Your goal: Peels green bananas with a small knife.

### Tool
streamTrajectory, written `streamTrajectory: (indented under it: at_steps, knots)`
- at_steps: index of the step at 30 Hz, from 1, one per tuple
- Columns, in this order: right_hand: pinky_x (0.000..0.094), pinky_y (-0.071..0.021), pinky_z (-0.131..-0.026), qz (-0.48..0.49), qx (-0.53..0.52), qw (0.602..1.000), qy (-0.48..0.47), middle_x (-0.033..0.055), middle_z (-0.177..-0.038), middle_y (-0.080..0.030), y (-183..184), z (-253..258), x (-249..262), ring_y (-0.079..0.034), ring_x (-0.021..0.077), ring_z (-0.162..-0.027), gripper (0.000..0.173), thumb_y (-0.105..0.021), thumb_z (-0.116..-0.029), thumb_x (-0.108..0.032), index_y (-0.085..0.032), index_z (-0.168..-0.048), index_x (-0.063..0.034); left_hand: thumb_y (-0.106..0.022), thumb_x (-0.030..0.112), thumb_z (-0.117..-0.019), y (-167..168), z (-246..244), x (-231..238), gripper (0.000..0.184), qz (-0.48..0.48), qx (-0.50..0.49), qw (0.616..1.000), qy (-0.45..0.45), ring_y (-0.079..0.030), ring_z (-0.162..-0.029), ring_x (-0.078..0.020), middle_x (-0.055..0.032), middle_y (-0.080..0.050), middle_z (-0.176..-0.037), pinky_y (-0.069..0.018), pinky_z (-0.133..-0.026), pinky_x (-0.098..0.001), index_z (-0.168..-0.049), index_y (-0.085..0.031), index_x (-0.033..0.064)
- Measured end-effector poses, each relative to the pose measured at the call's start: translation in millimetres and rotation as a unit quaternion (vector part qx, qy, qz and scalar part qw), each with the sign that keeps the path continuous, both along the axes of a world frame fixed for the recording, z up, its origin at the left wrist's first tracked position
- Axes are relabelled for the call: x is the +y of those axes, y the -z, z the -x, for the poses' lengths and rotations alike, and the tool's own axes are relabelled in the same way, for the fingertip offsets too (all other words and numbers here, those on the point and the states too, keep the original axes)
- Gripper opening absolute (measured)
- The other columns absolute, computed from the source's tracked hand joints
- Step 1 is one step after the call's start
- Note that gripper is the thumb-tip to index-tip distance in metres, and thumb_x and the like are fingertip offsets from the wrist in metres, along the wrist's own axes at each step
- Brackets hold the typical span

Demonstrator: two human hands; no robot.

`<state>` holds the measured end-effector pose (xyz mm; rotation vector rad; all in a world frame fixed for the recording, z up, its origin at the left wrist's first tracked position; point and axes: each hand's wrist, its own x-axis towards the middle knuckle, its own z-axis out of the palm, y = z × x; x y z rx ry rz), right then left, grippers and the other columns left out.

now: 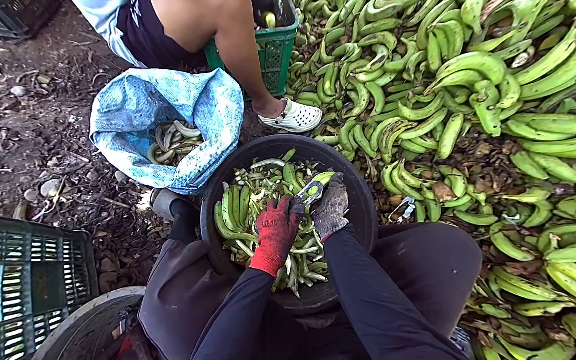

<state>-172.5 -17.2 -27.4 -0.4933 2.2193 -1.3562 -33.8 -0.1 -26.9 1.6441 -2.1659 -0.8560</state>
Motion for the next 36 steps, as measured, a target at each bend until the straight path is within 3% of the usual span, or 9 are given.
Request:
streamTrajectory:
  at_steps: [3,6,8,15,18,23,29,32,36]
  knots:
    - [0.0515,-0.0429,-0.110,-0.011,0.007,1.000,-0.025,0.0206,-0.143,-0.055,2.0,-2.1,1.1,-0.052,0.0308,-0.134,0.051,-0.031,-0.1117,-0.037,-0.047,-0.148,-0.0046,-0.042,0.047,-0.1038,-3.9,4.0,-0.2,0.048,0.001,-0.018,1.000,-0.003,-0.067,-0.108,-0.0362,-0.0163,-0.067,-0.124,-0.0536,-0.090,-0.0570,-0.140,-0.063,0.0235]
    - [0.0458,-0.0547,-0.091,0.078,-0.135,0.986,-0.056,0.0117,-0.120,-0.066,12.7,-8.4,3.1,-0.064,0.0212,-0.107,0.055,-0.036,-0.1079,-0.053,-0.059,-0.135,-0.0114,-0.035,0.047,-0.1076,-0.1,-4.0,-14.6,0.049,-0.032,0.020,0.999,0.007,-0.067,-0.112,-0.0324,-0.0141,-0.069,-0.124,-0.0535,-0.095,-0.0566,-0.138,-0.064,0.0218]
    - [0.0431,-0.0568,-0.090,0.099,-0.189,0.962,-0.169,0.0091,-0.119,-0.068,23.2,-0.7,12.4,-0.066,0.0186,-0.105,0.050,-0.040,-0.1078,-0.049,-0.060,-0.136,-0.0129,-0.032,0.051,-0.1082,11.3,-13.0,-23.9,0.052,-0.033,0.051,0.998,0.011,-0.067,-0.112,-0.0291,-0.0112,-0.070,-0.121,-0.0535,-0.096,-0.0554,-0.137,-0.065,0.0228]
    - [0.0383,-0.0548,-0.095,-0.064,-0.110,0.886,-0.446,0.0074,-0.116,-0.071,3.2,29.2,30.9,-0.066,0.0137,-0.106,0.041,-0.054,-0.1038,-0.039,-0.065,-0.132,-0.0111,-0.031,0.051,-0.1083,30.9,-21.7,-31.4,0.051,-0.060,0.029,0.997,-0.024,-0.066,-0.116,-0.0282,-0.0088,-0.070,-0.123,-0.0519,-0.099,-0.0566,-0.133,-0.067,0.0251]
    - [0.0386,-0.0551,-0.098,-0.028,-0.210,0.894,-0.395,0.0059,-0.127,-0.068,10.3,34.9,36.6,-0.066,0.0155,-0.114,0.043,-0.050,-0.1055,-0.038,-0.059,-0.142,-0.0176,-0.033,0.053,-0.1081,29.4,-23.1,-34.5,0.051,-0.050,0.052,0.996,-0.046,-0.066,-0.115,-0.0264,-0.0088,-0.070,-0.122,-0.0524,-0.099,-0.0549,-0.133,-0.066,0.0226]
    - [0.0363,-0.0576,-0.060,0.071,-0.452,0.867,-0.199,0.0135,-0.091,-0.069,27.5,46.2,29.5,-0.066,0.0212,-0.071,0.045,-0.042,-0.1073,-0.045,-0.060,-0.123,-0.0070,-0.034,0.057,-0.1055,23.2,-17.3,-12.4,0.056,-0.007,0.107,0.993,0.046,-0.067,-0.110,-0.0222,-0.0067,-0.070,-0.120,-0.0550,-0.096,-0.0512,-0.135,-0.065,0.0211]
    - [0.0238,-0.0556,-0.058,0.126,-0.661,0.731,-0.117,0.0045,-0.081,-0.062,25.2,58.3,23.9,-0.062,0.0112,-0.064,0.051,-0.028,-0.1073,-0.047,-0.059,-0.111,-0.0068,-0.029,0.068,-0.1015,26.8,-11.2,6.8,0.064,0.117,0.036,0.981,0.151,-0.067,-0.106,-0.0311,-0.0099,-0.071,-0.116,-0.0523,-0.091,-0.0563,-0.133,-0.067,0.0277]
    - [0.0233,-0.0554,-0.058,0.132,-0.673,0.716,-0.132,0.0048,-0.080,-0.061,24.8,58.6,25.7,-0.061,0.0109,-0.062,0.054,-0.029,-0.1068,-0.049,-0.060,-0.115,-0.0048,-0.034,0.069,-0.1004,28.0,-12.5,6.4,0.062,0.147,0.035,0.977,0.153,-0.068,-0.106,-0.0328,-0.0111,-0.071,-0.117,-0.0514,-0.092,-0.0580,-0.132,-0.068,0.0276]
    - [0.0258,-0.0543,-0.055,0.122,-0.619,0.759,-0.161,0.0054,-0.082,-0.063,29.1,47.1,23.4,-0.061,0.0118,-0.063,0.053,-0.030,-0.1065,-0.047,-0.060,-0.120,-0.0061,-0.038,0.066,-0.1009,25.7,-11.3,3.0,0.057,0.129,0.039,0.981,0.136,-0.067,-0.107,-0.0322,-0.0107,-0.070,-0.117,-0.0509,-0.094,-0.0576,-0.132,-0.068,0.0285]
